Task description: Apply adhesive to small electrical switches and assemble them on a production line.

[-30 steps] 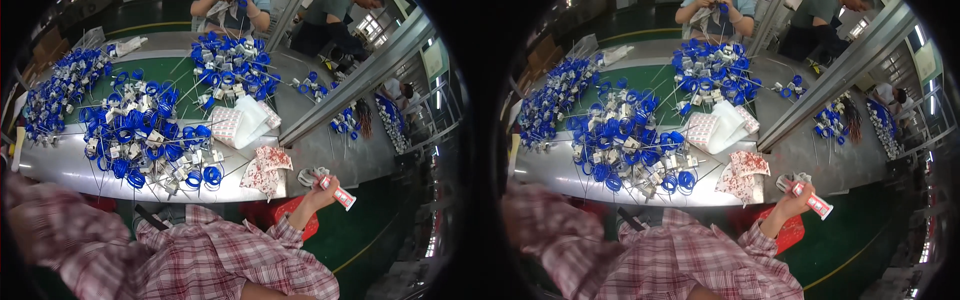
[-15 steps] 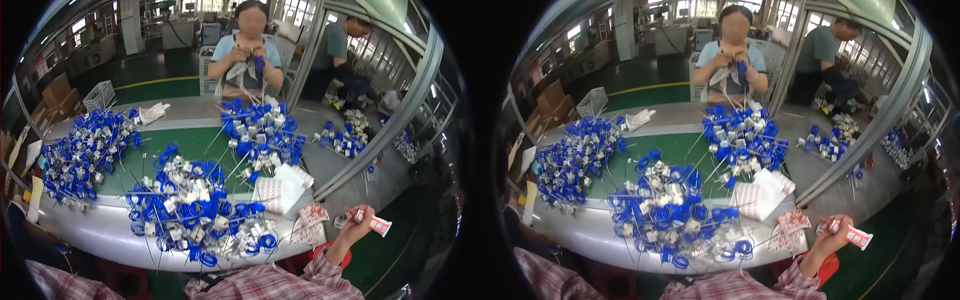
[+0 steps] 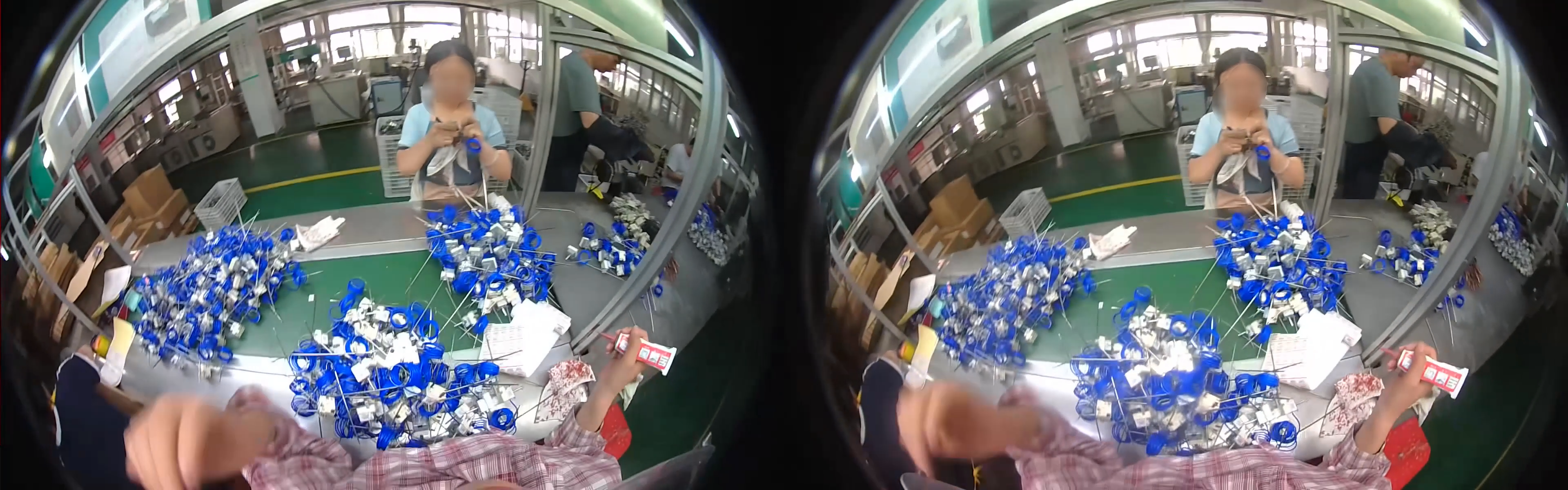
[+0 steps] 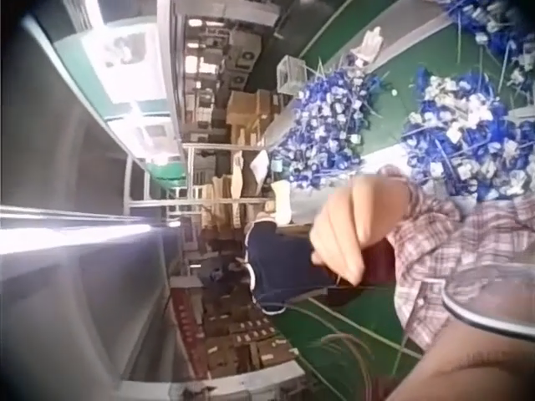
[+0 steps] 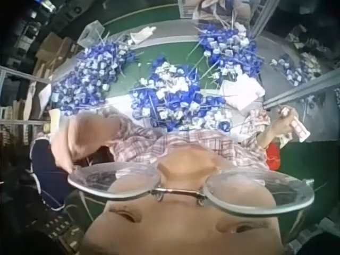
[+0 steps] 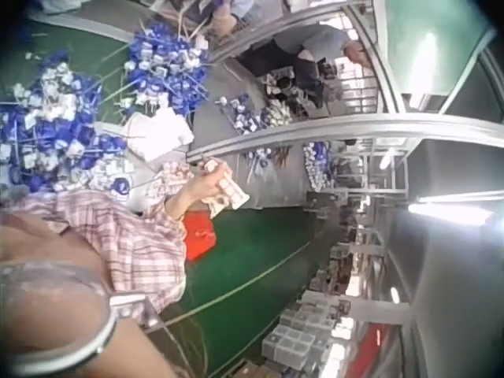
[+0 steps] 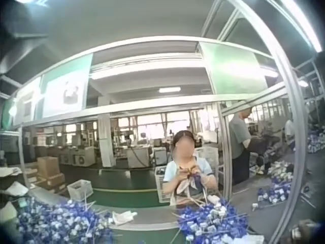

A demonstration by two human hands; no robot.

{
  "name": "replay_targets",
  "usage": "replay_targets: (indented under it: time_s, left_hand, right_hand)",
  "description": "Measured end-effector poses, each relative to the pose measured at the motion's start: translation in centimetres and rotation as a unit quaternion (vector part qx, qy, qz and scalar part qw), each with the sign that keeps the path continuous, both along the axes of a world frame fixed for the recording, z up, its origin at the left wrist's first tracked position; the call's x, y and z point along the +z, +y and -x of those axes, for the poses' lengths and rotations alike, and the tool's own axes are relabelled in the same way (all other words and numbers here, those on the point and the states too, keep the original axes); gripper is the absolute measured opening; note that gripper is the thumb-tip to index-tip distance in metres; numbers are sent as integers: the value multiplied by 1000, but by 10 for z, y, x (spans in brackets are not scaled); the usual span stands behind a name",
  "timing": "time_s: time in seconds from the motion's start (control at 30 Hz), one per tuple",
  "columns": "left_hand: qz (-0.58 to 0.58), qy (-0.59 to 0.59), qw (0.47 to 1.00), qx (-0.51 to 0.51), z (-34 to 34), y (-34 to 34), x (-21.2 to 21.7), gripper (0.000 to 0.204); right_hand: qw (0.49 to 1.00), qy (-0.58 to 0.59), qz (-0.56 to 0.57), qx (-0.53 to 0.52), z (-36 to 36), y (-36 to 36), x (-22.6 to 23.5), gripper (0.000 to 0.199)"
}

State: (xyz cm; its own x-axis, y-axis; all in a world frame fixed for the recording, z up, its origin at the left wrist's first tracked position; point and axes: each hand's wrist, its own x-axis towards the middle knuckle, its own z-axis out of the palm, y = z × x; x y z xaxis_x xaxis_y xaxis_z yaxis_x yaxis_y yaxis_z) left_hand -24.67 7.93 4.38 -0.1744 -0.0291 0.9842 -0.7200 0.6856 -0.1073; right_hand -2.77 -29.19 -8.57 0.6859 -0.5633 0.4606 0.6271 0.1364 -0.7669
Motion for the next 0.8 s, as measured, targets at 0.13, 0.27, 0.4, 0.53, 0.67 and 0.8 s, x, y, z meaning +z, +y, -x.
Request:
replay_targets:
  time_s: [0.13, 0.27, 0.4, 0.53, 0.67, 0.8]
  left_hand:
    - [6, 253, 963, 97, -63, -13, 13, 18]
    - [-86, 287, 952, 60, -45, -32, 15, 16]
    - [-145, 337, 930, 22, -108, -72, 39, 18]
    - [-213, 349, 913, 2, -141, -96, 54, 21]
    - [-274, 361, 890, -38, -134, -124, 61, 24]
    - [-331, 343, 875, -84, -152, -201, 44, 28]
  right_hand:
    - [998, 50, 11, 47, -32, 11, -39, 17]
    - [996, 90, -8, 21, -28, -2, -36, 18]
    - [996, 79, -25, 14, -22, -17, -38, 18]
    - [997, 72, -27, -2, -23, -36, -50, 18]
    - [994, 98, -36, -29, 4, -54, -43, 17]
    - [993, 83, -77, 16, -5, -71, -57, 19]
